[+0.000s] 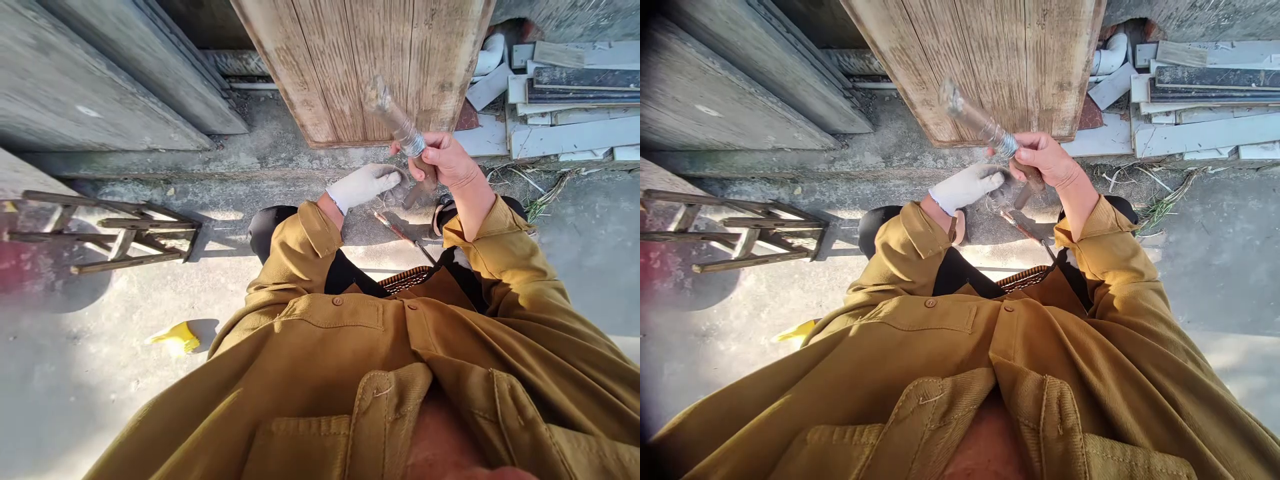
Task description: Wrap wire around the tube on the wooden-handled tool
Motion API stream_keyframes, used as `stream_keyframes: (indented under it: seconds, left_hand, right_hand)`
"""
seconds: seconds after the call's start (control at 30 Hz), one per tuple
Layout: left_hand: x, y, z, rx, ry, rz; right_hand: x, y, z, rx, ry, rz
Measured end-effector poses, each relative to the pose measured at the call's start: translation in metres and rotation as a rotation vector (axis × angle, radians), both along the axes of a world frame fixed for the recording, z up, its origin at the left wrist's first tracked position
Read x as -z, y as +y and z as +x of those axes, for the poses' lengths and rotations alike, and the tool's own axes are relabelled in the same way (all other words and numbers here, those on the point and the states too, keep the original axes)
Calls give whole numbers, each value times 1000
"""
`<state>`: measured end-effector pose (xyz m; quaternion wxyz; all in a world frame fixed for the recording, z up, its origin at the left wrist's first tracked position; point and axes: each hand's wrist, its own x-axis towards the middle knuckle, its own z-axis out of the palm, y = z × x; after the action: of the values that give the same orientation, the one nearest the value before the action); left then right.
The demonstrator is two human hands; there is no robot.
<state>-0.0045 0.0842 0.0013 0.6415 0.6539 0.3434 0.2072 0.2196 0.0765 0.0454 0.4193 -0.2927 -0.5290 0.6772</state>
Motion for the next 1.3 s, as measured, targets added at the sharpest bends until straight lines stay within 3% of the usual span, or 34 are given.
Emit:
stream_keyframes:
  seconds: [0.2, 0.3, 0.47, 0.7, 0.83, 0.93, 1.07, 1.13, 1.23, 1.3]
  left_hand:
    - [4, -1, 2, -179, -161, -283]
    - [4, 0, 1, -178, -151, -262]
    - [-3, -2, 4, -111, -199, -195]
    - [3, -3, 7, -296, -279, -166]
    - [11, -2, 6, -254, -327, -233]
    - [13, -1, 7, -238, -305, -117]
    - [11, 5, 7, -508, -275, 212]
    - [11, 9, 6, -607, -301, 209]
    - [12, 13, 2, -650, -317, 155]
    - [12, 13, -2, -651, -276, 236]
  right_hand:
    - [0, 17, 23, 376, 194, 55]
    - [1, 19, 38, 463, 130, 20]
    - [11, 15, 39, 444, -4, -40]
    - [13, 13, 27, 371, -49, -94]
    - [9, 9, 18, 310, -28, -140]
    - [8, 8, 8, 329, -115, -174]
    - [4, 11, 6, 452, -143, -154]
    - [2, 12, 9, 493, -155, -156]
    - [1, 13, 12, 489, -149, -186]
    - [2, 13, 12, 472, -66, -194]
